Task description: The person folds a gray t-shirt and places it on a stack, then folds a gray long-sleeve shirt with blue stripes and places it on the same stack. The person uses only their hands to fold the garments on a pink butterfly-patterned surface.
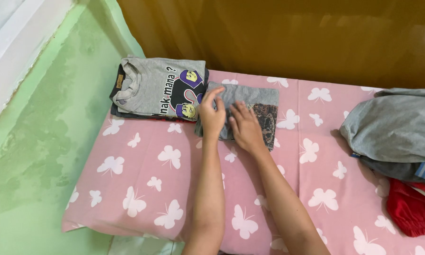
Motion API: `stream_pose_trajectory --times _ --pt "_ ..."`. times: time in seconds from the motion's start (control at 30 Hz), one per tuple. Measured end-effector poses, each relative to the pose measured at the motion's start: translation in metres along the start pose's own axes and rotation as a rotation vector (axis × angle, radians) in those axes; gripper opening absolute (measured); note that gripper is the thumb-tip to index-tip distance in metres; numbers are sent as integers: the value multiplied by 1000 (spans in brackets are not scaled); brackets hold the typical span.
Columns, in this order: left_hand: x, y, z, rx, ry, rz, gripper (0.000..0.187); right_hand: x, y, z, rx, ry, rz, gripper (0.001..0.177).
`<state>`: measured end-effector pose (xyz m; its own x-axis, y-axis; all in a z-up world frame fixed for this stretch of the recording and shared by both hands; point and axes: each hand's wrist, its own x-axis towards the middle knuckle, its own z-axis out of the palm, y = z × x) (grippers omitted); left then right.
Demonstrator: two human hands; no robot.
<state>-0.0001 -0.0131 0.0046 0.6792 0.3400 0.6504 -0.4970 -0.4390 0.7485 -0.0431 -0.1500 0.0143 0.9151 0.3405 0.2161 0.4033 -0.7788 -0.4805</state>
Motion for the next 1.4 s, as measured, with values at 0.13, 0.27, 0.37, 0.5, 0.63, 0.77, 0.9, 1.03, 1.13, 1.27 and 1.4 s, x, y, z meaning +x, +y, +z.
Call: stream_pose_trajectory --times 0.13,0.27,0.37,0.5,0.63,0.77,0.9,1.03,1.13,1.27,1.4 --pt "-21 3 28 -9 -140 -112 32 2 26 -4 -29 63 113 45" --pt "-34 1 37 386 -400 -130 37 3 55 -2 -124 36 221 49" --pt "-36 1 34 521 -529 -199 44 2 59 -8 -127 -59 323 55" --pt "-39 -3 36 624 -549 -210 45 3 50 -13 -200 -160 412 59" --pt "-37 -6 32 660 -561 -212 46 1 50 -15 -228 -179 432 61" --pt "-30 -14 23 592 -571 -186 47 0 53 -15 -224 -164 429 61" --pt "-28 -23 23 576 -554 -157 46 0 50 -18 -200 -157 432 61" --pt "-29 -22 23 520 -489 -167 40 -1 52 -19 -197 -161 436 61" --pt "-30 -24 23 501 -437 -179 34 -2 53 -19 -169 -155 441 60" --pt "-33 -27 21 457 -358 -128 26 0 53 -19 -161 -138 450 60" --pt "-38 -33 20 366 -218 -4 14 -1 55 -18 -104 -40 454 58"
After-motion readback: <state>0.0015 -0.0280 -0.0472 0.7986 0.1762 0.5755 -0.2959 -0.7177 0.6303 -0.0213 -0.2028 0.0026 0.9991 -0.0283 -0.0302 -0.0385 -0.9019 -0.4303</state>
